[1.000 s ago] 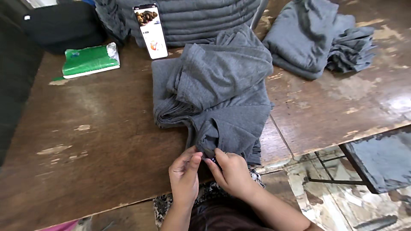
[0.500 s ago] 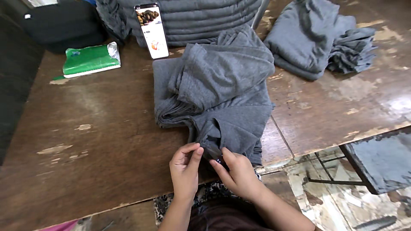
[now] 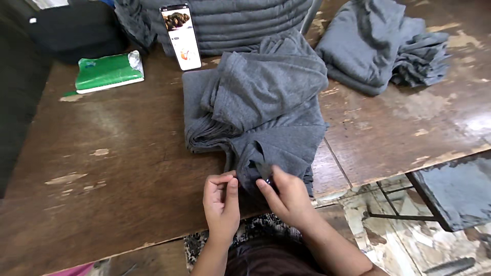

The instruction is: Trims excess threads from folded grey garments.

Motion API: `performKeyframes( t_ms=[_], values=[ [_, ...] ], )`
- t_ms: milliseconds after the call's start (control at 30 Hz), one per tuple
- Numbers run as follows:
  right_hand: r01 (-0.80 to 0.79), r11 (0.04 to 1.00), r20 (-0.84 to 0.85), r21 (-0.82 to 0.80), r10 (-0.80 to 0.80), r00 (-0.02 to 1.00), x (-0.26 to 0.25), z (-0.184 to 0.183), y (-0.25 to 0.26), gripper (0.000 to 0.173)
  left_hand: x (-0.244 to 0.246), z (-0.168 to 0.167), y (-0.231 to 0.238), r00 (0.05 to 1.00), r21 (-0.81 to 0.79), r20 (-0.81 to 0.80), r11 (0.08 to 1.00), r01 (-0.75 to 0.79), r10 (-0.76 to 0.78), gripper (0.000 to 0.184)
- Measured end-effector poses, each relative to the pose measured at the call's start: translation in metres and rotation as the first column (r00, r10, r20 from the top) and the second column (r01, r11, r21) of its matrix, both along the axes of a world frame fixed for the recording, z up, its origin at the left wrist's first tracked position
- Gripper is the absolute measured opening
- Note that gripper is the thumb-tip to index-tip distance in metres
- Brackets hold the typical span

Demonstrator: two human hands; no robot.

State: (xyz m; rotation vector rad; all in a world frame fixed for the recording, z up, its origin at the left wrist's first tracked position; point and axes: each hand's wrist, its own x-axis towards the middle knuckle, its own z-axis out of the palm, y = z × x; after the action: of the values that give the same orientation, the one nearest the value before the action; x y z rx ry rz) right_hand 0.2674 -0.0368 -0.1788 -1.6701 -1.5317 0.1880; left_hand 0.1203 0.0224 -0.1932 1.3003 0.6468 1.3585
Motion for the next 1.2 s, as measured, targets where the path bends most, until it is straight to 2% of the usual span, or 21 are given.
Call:
performKeyframes(
  t_ms=[67, 133, 200, 233, 300, 367, 433, 500, 533, 600, 667, 733, 1033, 1200],
  values=[
    [0.077, 0.995, 0.004, 0.057, -0.077, 0.997, 0.01, 0.0, 0.011, 0.044, 0.002, 0.002, 0.002, 0.999, -0.011, 0.03, 1.0, 0.021, -0.021, 0.016],
    [0.126, 0.991, 0.052, 0.05, -0.128, 0.99, 0.021, -0.003, 0.025, 0.041, 0.003, 0.002, 0.003, 0.999, 0.016, 0.034, 1.0, 0.025, -0.026, 0.015],
    [0.118, 0.992, 0.045, 0.05, -0.12, 0.992, 0.033, -0.008, 0.034, 0.03, 0.0, 0.0, 0.004, 1.0, 0.112, -0.028, 0.994, 0.008, -0.005, 0.014],
    [0.101, 0.99, -0.012, 0.103, -0.1, 0.995, 0.038, -0.01, 0.035, 0.023, -0.003, -0.001, 0.005, 0.996, 0.189, -0.085, 0.982, 0.003, 0.014, 0.014],
    [0.024, 0.969, -0.201, 0.247, 0.027, 0.979, 0.049, -0.013, 0.027, 0.026, -0.012, -0.006, 0.01, 0.979, 0.343, -0.194, 0.939, 0.012, 0.058, 0.012],
    [-0.075, 0.936, -0.371, 0.344, 0.209, 0.905, 0.058, -0.012, 0.014, 0.024, -0.023, -0.009, 0.015, 0.956, 0.414, -0.287, 0.908, 0.065, 0.063, 0.009],
    [-0.146, 0.93, -0.394, 0.338, 0.281, 0.875, 0.067, -0.011, -0.002, 0.018, -0.032, -0.013, 0.019, 0.923, 0.404, -0.384, 0.903, 0.147, 0.021, 0.005],
    [-0.206, 0.963, -0.249, 0.172, 0.244, 0.937, 0.072, -0.012, -0.015, 0.006, -0.036, -0.013, 0.021, 0.886, 0.351, -0.46, 0.907, 0.234, -0.051, 0.004],
    [-0.216, 0.975, -0.158, 0.051, 0.221, 0.962, 0.07, -0.013, -0.019, 0.01, -0.036, -0.013, 0.021, 0.875, 0.33, -0.478, 0.908, 0.259, -0.076, 0.005],
    [-0.213, 0.969, 0.015, -0.122, 0.216, 0.976, 0.06, -0.015, -0.022, 0.025, -0.034, -0.014, 0.021, 0.872, 0.292, -0.479, 0.917, 0.272, -0.106, 0.004],
    [-0.172, 0.976, 0.206, -0.133, 0.197, 0.958, 0.048, -0.018, -0.021, 0.049, -0.031, -0.016, 0.019, 0.883, 0.26, -0.456, 0.933, 0.25, -0.11, 0.004],
    [-0.126, 0.984, 0.345, -0.128, 0.164, 0.924, 0.041, -0.02, -0.019, 0.061, -0.028, -0.017, 0.017, 0.892, 0.228, -0.437, 0.946, 0.23, -0.112, 0.005],
    [-0.068, 0.982, 0.462, -0.177, 0.144, 0.875, 0.033, -0.015, -0.012, 0.059, -0.025, -0.013, 0.011, 0.929, 0.191, -0.358, 0.967, 0.171, -0.093, 0.005],
    [-0.039, 0.985, 0.467, -0.166, 0.114, 0.877, 0.025, -0.016, -0.01, 0.057, -0.028, -0.012, 0.013, 0.933, 0.202, -0.339, 0.96, 0.195, -0.118, 0.007]
  ],
)
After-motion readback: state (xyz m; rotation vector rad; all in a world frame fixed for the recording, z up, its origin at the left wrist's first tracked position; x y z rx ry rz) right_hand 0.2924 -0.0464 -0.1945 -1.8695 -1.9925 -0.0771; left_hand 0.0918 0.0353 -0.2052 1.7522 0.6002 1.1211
